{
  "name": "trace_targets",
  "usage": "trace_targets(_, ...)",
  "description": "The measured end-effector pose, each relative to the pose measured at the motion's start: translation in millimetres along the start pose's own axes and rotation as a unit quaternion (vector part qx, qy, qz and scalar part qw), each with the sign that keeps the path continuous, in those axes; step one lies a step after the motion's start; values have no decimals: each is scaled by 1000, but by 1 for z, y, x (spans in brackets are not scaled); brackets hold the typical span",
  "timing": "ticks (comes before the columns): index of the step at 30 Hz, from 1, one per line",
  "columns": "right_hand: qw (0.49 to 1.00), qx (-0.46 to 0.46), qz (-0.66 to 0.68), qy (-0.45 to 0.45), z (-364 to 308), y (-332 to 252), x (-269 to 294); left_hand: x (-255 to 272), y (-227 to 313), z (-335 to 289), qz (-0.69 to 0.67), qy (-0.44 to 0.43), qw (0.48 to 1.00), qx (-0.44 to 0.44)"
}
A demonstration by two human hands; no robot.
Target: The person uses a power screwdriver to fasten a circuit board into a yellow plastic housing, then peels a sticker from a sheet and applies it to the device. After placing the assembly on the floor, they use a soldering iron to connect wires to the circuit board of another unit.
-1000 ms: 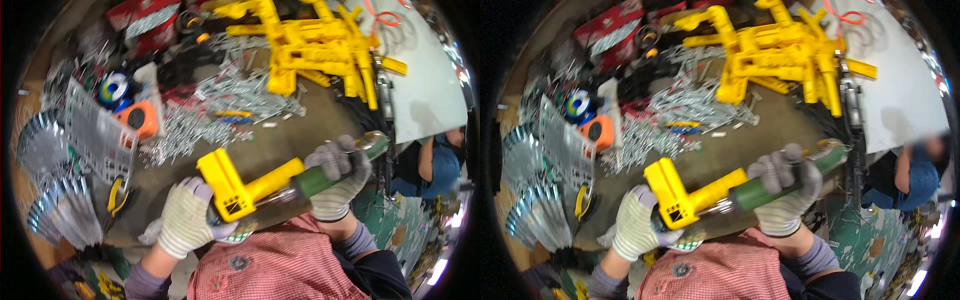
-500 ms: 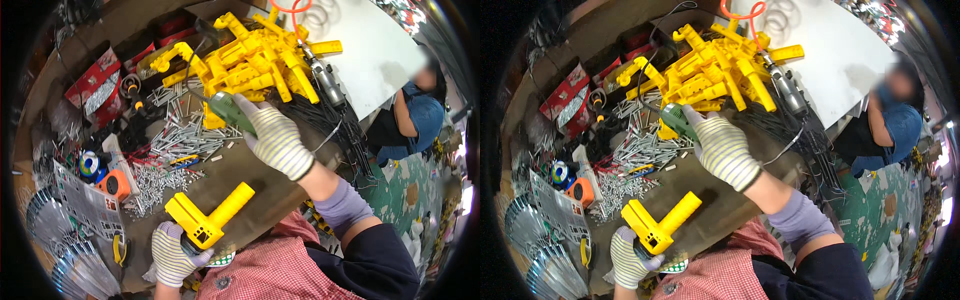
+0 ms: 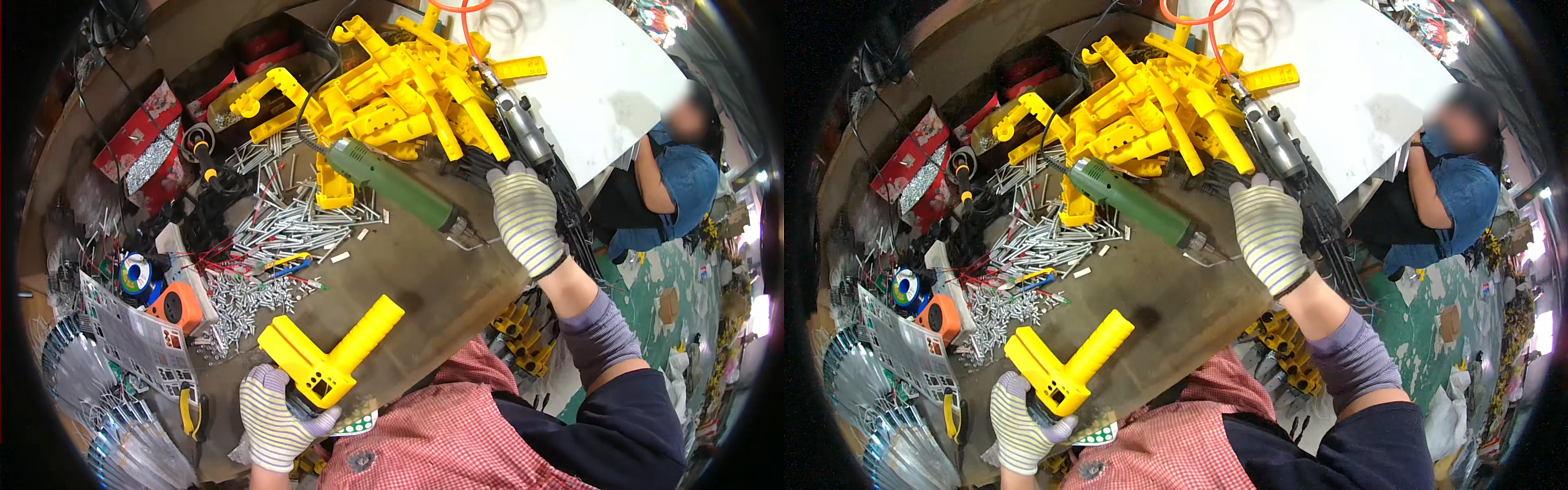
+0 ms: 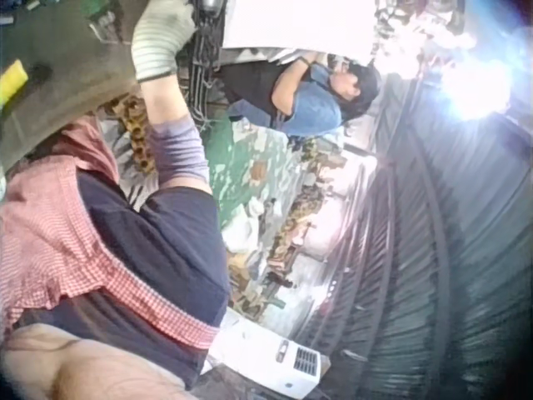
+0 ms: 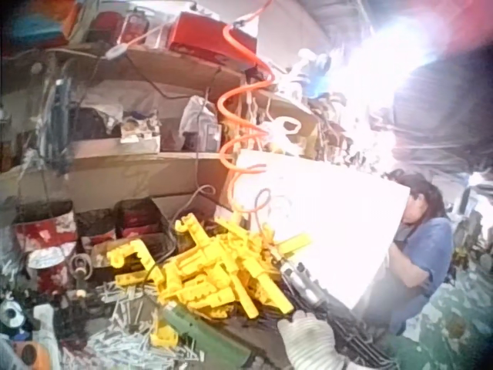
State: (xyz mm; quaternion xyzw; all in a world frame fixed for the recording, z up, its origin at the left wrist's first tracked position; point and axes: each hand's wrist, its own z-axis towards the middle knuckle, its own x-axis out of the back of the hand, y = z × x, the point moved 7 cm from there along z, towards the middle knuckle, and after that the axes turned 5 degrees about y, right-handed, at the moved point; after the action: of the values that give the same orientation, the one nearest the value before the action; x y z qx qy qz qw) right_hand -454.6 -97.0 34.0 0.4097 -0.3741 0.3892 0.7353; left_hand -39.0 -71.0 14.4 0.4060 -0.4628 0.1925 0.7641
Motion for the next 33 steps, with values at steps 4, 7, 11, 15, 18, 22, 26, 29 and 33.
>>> trace_targets(4, 996, 80, -17, -31, 7, -8, -6, 1, 2, 1, -3, 26, 999, -20)
trace_targets(7, 996, 82, -2, -44, 8, -8, -3, 3, 1, 1, -4, 36, 999, -26)
trace_targets(11, 932, 44, 356, 41, -6, 37, 17, 11, 6, -1, 20, 50, 998, -44)
trace_targets(15, 802, -136, 581, -18, -7, 121, 55, 29, 1, -23, 23, 49, 999, -1)
trace_targets(18, 632, 7, 773, 48, 10, 103, 105, 44, -9, -30, 51, 36, 997, 47)
trace_targets(22, 677, -8, 736, -3, 40, 8, 153, 39, -10, -17, 45, -92, 993, 62)
trace_targets(26, 761, 141, 630, -66, 84, -128, 137, 39, -5, -20, -114, -152, 977, 95)
trace_targets(29, 839, 191, 508, -31, 116, -179, 87, 46, 24, -16, 92, -91, 991, -23)
trace_targets(33, 931, 206, 301, -9, 122, -206, 56, 25, 9, -27, 253, 61, 957, -128)
